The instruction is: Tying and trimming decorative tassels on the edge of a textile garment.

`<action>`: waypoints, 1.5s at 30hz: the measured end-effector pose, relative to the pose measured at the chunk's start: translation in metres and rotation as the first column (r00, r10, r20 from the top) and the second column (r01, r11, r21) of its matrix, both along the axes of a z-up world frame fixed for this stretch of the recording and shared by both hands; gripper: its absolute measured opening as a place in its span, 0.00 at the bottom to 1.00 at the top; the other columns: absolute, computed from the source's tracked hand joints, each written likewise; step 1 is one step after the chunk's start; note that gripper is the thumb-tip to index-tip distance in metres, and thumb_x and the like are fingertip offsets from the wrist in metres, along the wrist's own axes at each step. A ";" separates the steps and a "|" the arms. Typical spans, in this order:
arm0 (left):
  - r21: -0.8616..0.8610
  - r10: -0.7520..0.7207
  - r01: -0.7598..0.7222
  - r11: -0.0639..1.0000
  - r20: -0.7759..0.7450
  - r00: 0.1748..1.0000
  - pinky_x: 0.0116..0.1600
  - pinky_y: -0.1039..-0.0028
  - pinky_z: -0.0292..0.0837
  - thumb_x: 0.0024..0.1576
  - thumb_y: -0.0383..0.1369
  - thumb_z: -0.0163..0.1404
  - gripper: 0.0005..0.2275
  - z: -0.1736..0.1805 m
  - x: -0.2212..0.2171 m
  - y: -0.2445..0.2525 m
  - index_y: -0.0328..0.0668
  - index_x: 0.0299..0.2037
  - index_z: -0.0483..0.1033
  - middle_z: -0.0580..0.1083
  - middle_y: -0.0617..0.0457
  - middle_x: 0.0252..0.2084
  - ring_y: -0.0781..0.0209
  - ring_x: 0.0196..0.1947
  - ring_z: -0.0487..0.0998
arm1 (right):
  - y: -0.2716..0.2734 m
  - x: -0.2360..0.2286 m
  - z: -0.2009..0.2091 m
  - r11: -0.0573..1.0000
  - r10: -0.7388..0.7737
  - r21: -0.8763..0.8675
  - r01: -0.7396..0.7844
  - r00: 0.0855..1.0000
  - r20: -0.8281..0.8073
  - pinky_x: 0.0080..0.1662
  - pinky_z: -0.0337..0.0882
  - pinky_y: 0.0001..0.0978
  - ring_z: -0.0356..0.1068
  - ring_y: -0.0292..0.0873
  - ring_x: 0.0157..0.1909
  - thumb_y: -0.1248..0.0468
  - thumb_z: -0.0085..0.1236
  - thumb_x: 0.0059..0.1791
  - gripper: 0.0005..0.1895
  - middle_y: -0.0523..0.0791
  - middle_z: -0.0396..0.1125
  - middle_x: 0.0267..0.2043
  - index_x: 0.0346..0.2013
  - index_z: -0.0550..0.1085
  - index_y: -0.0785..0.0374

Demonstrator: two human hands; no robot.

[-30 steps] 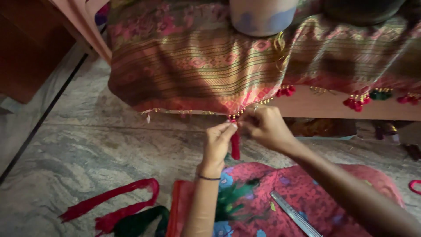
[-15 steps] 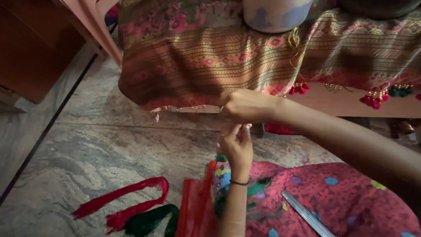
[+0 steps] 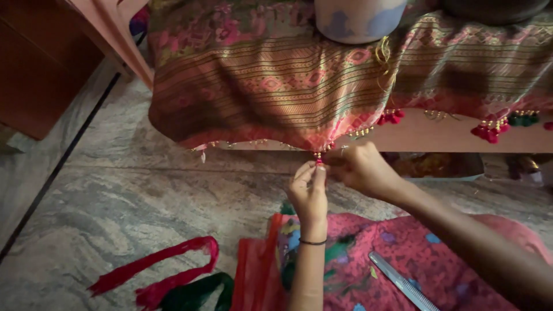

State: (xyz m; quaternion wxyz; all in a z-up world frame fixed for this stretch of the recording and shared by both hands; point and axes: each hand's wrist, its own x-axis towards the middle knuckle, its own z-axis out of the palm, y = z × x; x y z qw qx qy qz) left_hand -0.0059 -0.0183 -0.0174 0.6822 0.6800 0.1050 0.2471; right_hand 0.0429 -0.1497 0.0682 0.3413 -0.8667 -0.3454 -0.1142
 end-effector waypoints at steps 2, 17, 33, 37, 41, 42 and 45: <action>-0.089 -0.039 0.043 0.995 0.044 0.998 0.50 0.73 0.72 0.58 0.28 0.55 0.06 -0.001 -0.003 -0.005 0.34 0.35 0.84 0.80 0.52 0.43 0.63 0.43 0.79 | -0.004 0.001 -0.013 1.000 0.002 0.022 -0.001 0.998 -0.056 0.35 0.75 0.42 0.76 0.52 0.31 0.68 0.64 0.40 0.11 0.53 0.74 0.29 0.37 0.81 0.64; 0.474 0.217 -0.280 0.835 0.184 0.959 0.56 0.65 0.69 0.54 0.27 0.58 0.03 0.030 -0.017 -0.008 0.40 0.34 0.85 0.79 0.53 0.42 0.53 0.50 0.74 | 0.024 0.039 0.057 0.800 0.570 -0.361 -0.479 0.796 0.206 0.39 0.76 0.43 0.75 0.51 0.40 0.70 0.58 0.43 0.07 0.54 0.70 0.38 0.32 0.77 0.72; -0.392 -0.028 0.062 0.918 0.093 0.995 0.53 0.76 0.70 0.60 0.27 0.52 0.08 0.008 -0.005 -0.016 0.28 0.36 0.82 0.77 0.52 0.44 0.66 0.45 0.76 | -0.004 0.013 -0.029 0.991 0.114 0.070 -0.111 0.993 -0.032 0.34 0.76 0.39 0.77 0.49 0.29 0.72 0.60 0.42 0.11 0.51 0.76 0.32 0.38 0.81 0.66; -0.371 0.003 0.021 0.928 0.065 0.998 0.53 0.75 0.71 0.59 0.27 0.53 0.07 0.001 -0.001 -0.013 0.29 0.35 0.82 0.77 0.53 0.44 0.64 0.46 0.77 | -0.012 0.014 -0.023 0.986 0.087 0.158 -0.052 0.970 -0.227 0.33 0.75 0.39 0.77 0.48 0.27 0.68 0.64 0.43 0.10 0.54 0.75 0.28 0.39 0.82 0.66; 0.209 0.197 -0.222 0.952 0.132 0.971 0.56 0.69 0.69 0.57 0.28 0.56 0.05 0.011 -0.006 -0.007 0.35 0.35 0.84 0.79 0.54 0.44 0.58 0.50 0.73 | -0.028 0.008 0.013 0.987 0.158 0.055 -0.149 0.962 -0.223 0.33 0.77 0.38 0.79 0.48 0.28 0.67 0.60 0.47 0.08 0.51 0.76 0.28 0.40 0.80 0.64; 0.424 0.253 -0.310 0.851 0.187 0.949 0.58 0.67 0.68 0.56 0.28 0.58 0.04 0.016 -0.009 -0.008 0.38 0.35 0.85 0.80 0.55 0.43 0.56 0.52 0.72 | -0.032 0.007 0.024 0.983 0.167 -0.036 -0.178 0.964 -0.205 0.33 0.76 0.41 0.77 0.51 0.28 0.67 0.58 0.48 0.09 0.51 0.76 0.28 0.42 0.80 0.63; 0.565 0.328 -0.402 0.720 0.234 0.915 0.59 0.61 0.62 0.54 0.29 0.59 0.03 0.038 -0.016 -0.018 0.40 0.34 0.85 0.80 0.55 0.43 0.53 0.52 0.71 | -0.005 0.023 0.056 0.919 0.357 -0.167 -0.358 0.933 -0.039 0.33 0.74 0.46 0.75 0.54 0.30 0.67 0.60 0.47 0.08 0.52 0.72 0.29 0.38 0.76 0.67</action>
